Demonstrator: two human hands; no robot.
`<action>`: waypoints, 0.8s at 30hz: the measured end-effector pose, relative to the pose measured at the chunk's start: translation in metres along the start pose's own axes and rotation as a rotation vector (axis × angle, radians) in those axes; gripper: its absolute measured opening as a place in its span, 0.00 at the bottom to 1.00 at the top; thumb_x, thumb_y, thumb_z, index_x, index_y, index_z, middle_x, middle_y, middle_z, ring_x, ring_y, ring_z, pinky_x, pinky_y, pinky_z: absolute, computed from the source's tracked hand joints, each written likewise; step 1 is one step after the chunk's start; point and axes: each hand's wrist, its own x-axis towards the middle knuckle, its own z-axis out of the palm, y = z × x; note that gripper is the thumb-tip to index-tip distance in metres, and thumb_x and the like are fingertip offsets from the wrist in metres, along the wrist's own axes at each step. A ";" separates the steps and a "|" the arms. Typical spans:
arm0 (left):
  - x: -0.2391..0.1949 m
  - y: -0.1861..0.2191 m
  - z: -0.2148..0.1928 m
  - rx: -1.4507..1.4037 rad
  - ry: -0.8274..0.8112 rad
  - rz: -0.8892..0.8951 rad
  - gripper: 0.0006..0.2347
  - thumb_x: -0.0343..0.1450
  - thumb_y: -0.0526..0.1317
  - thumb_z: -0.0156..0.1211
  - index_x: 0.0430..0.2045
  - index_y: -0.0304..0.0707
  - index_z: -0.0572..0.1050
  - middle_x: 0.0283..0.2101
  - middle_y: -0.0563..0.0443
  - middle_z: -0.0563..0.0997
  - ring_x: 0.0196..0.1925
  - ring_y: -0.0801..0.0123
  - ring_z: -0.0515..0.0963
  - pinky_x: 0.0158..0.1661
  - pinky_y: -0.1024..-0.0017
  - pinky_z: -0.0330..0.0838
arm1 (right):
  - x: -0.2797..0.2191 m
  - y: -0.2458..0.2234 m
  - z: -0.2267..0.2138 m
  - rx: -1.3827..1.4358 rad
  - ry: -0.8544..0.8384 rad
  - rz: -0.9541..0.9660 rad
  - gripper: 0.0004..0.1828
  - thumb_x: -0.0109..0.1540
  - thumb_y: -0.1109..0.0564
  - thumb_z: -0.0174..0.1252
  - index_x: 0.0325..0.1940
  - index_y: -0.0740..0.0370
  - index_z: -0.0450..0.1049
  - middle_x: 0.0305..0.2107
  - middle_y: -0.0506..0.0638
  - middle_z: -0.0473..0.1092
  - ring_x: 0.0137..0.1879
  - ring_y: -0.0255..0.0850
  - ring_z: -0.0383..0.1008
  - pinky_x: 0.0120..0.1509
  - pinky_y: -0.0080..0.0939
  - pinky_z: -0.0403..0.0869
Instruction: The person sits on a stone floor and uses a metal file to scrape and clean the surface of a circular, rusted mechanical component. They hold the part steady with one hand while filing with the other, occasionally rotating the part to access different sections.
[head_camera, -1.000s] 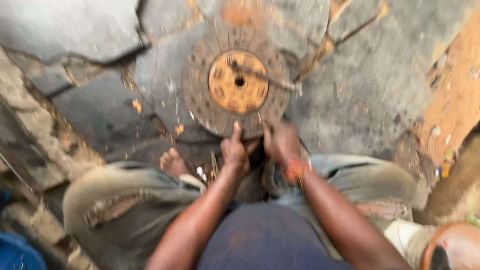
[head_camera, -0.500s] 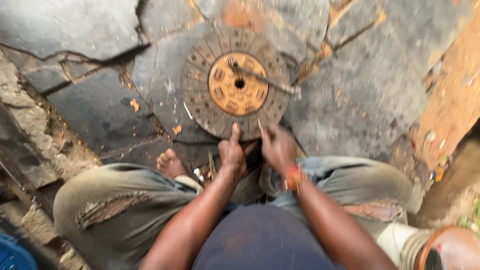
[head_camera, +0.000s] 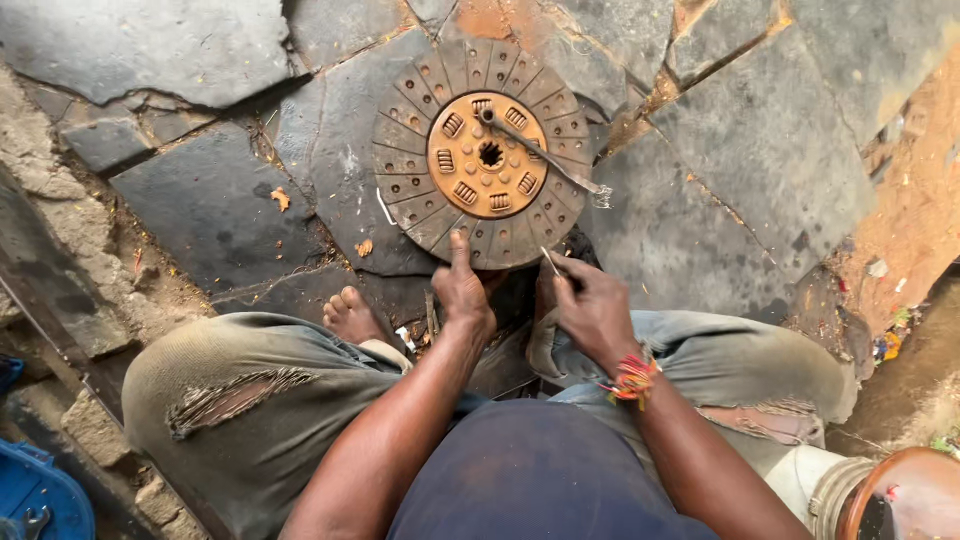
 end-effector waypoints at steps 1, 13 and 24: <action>0.001 0.000 0.001 -0.042 0.018 -0.028 0.28 0.70 0.57 0.64 0.38 0.19 0.73 0.40 0.41 0.80 0.39 0.62 0.79 0.40 0.60 0.80 | 0.001 -0.003 0.000 -0.015 0.017 -0.061 0.17 0.61 0.61 0.60 0.55 0.60 0.80 0.38 0.60 0.80 0.35 0.49 0.82 0.40 0.41 0.76; -0.007 -0.012 0.008 -0.190 -0.316 -0.303 0.21 0.72 0.46 0.61 0.49 0.22 0.73 0.49 0.36 0.81 0.49 0.49 0.83 0.50 0.51 0.81 | 0.041 0.003 0.024 -0.168 0.086 -0.359 0.10 0.63 0.62 0.60 0.47 0.65 0.80 0.37 0.63 0.78 0.42 0.58 0.81 0.48 0.49 0.78; -0.004 -0.017 -0.003 -0.189 -0.304 -0.261 0.22 0.74 0.46 0.62 0.52 0.19 0.73 0.53 0.32 0.80 0.51 0.47 0.83 0.49 0.50 0.83 | 0.052 0.020 0.051 -0.002 0.171 -0.170 0.16 0.62 0.56 0.61 0.51 0.64 0.80 0.40 0.63 0.79 0.45 0.54 0.82 0.51 0.47 0.78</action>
